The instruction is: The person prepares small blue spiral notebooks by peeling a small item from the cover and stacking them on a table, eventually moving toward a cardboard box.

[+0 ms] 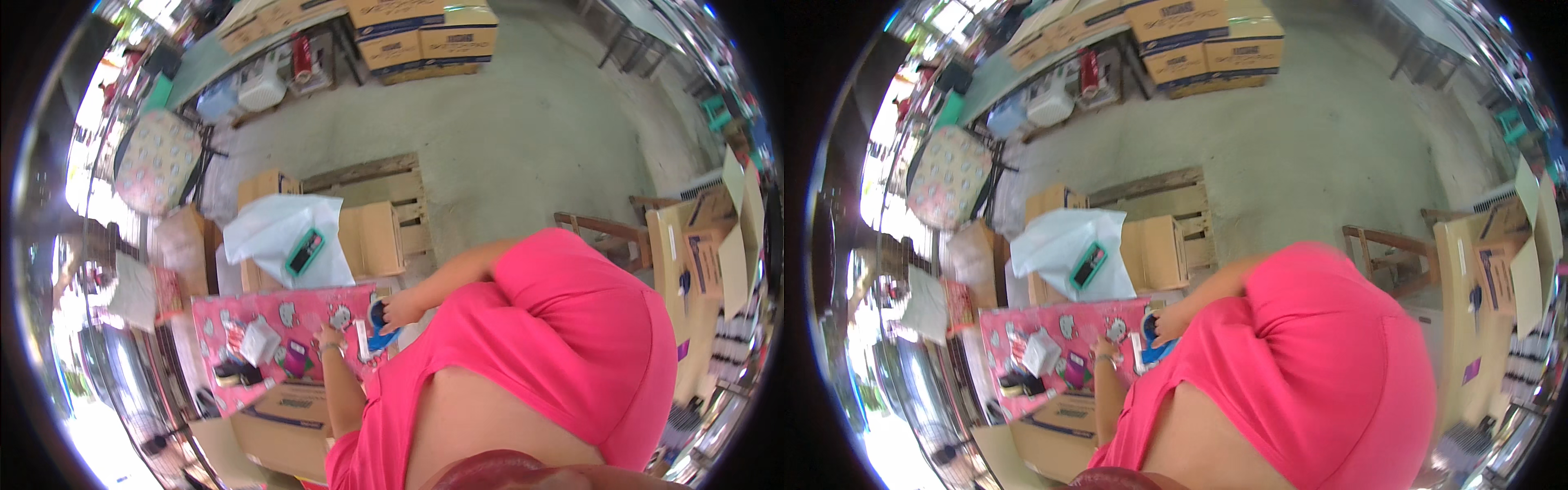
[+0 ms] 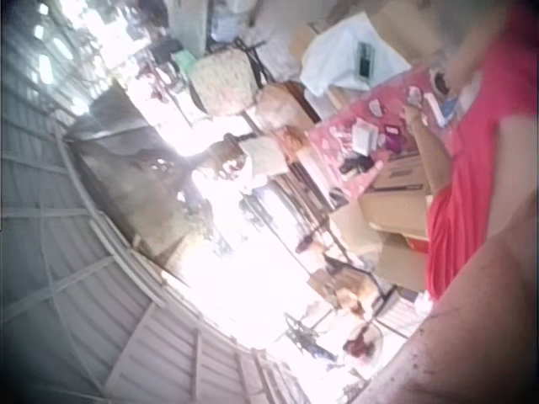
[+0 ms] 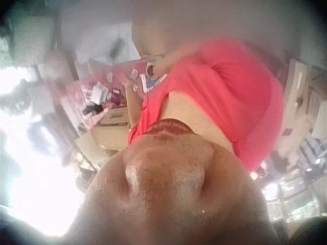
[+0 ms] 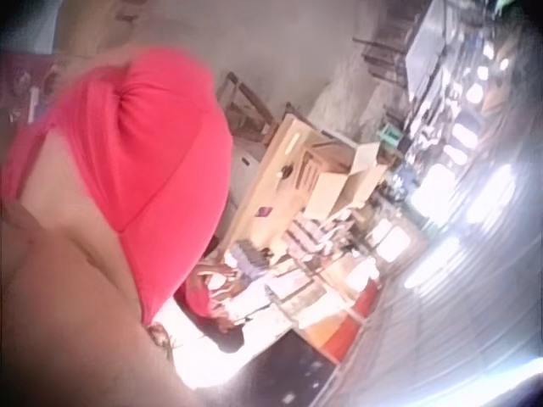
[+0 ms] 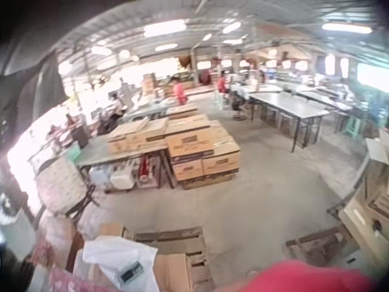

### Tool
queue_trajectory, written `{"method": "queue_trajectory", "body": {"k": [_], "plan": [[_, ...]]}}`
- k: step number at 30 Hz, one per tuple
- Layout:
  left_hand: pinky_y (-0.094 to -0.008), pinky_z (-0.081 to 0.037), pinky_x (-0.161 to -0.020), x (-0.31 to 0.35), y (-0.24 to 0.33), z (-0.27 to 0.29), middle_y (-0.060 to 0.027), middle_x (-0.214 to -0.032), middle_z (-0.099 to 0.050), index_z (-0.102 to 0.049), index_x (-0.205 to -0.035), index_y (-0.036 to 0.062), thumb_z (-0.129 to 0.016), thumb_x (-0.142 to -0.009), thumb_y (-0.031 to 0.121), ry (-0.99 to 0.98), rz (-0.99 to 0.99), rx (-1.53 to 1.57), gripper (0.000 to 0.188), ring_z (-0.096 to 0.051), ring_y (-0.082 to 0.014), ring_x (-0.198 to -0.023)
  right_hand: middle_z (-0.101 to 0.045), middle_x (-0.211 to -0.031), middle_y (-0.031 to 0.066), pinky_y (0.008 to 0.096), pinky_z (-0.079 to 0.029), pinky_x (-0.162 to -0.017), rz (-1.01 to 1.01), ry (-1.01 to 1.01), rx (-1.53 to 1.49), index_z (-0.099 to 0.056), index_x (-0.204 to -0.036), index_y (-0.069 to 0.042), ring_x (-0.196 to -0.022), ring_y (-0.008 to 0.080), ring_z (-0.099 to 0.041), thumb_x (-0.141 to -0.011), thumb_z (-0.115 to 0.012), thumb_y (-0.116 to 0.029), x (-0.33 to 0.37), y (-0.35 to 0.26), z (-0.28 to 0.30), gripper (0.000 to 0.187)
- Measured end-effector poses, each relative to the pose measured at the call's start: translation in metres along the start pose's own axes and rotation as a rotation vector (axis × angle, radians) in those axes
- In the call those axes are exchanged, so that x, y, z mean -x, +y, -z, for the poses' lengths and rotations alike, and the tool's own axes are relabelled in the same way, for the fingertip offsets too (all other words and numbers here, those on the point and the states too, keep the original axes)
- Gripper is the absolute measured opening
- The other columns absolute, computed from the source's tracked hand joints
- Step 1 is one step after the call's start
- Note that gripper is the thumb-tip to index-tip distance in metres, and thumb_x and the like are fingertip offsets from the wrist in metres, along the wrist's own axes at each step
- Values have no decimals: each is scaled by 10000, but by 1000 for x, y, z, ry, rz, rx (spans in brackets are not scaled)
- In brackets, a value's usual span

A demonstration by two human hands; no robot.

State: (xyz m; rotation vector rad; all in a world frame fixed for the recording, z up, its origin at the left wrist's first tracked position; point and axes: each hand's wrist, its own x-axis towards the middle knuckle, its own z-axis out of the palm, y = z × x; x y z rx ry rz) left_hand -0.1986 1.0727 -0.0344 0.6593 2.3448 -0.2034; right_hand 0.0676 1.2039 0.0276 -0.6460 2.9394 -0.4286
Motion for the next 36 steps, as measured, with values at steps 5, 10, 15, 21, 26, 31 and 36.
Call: {"method": "queue_trajectory", "body": {"k": [5, 10, 15, 21, 26, 31, 36], "plan": [[-494, -488, -914, 38, 8, 0, -316, -1273, -478, -542, -1189, 52, -715, -780, 475, 118, -190, -276, 613, -561, -461, -1111, -620, -1036, 150, 494, -441, -883, -439, 155, -409, -468, -1331, -140, -1012, 344, -600, -810, -640, -212, 166, -3, -7, 553], [-404, -507, -615, 32, 10, 9, -182, -956, -580, -577, -1009, 38, -680, -816, 332, 47, -114, -79, 366, -597, -315, -828, -621, -1077, 188, 491, -493, -820, -1377, 160, -503, -485, -1307, -134, -991, 374, -612, -788, -662, -194, 328, -47, -35, 552], [-311, -447, -457, 54, 124, 19, -103, -786, -561, -565, -927, 43, -639, -836, 275, 17, -94, 763, 259, -551, -219, -609, -653, -1047, 202, 487, -499, -823, -1880, 171, -660, -533, -1267, -113, -985, 365, -633, -771, -618, -193, 473, -96, -87, 509], [-211, -363, -325, 140, 357, 33, -21, -655, -554, -555, -877, 74, -597, -887, 266, -303, -516, 1115, 196, -508, -116, -434, -667, -1044, 220, 468, -501, -861, -2068, 208, -854, -594, -1202, -82, -1024, 362, -634, -801, -559, -290, 569, -120, -88, 453], [-225, -340, -342, 199, 557, 40, -37, -793, -596, -565, -927, 77, -593, -906, 334, -875, -716, 1599, 259, -475, -116, -490, -670, -1065, 203, 452, -522, -848, -2186, 214, -976, -688, -1048, -52, -992, 353, -653, -785, -595, -327, 624, -110, -68, 391], [-260, -406, -411, 225, 726, 39, -60, -787, -592, -590, -939, 56, -570, -911, 311, -1410, -750, 1672, 257, -495, -148, -600, -687, -1032, 180, 422, -529, -848, -2357, 264, -996, -717, -986, -60, -988, 318, -662, -727, -676, -373, 675, -103, -99, 408], [-264, -384, -419, 199, 872, 25, -72, -768, -589, -608, -890, 37, -597, -885, 245, -1656, -548, 1673, 209, -496, -158, -629, -636, -1170, 214, 431, -482, -947, -2160, -136, -1268, -556, -1320, -161, -1116, 337, -607, -832, -626, -439, 716, -127, -188, 566]]}}
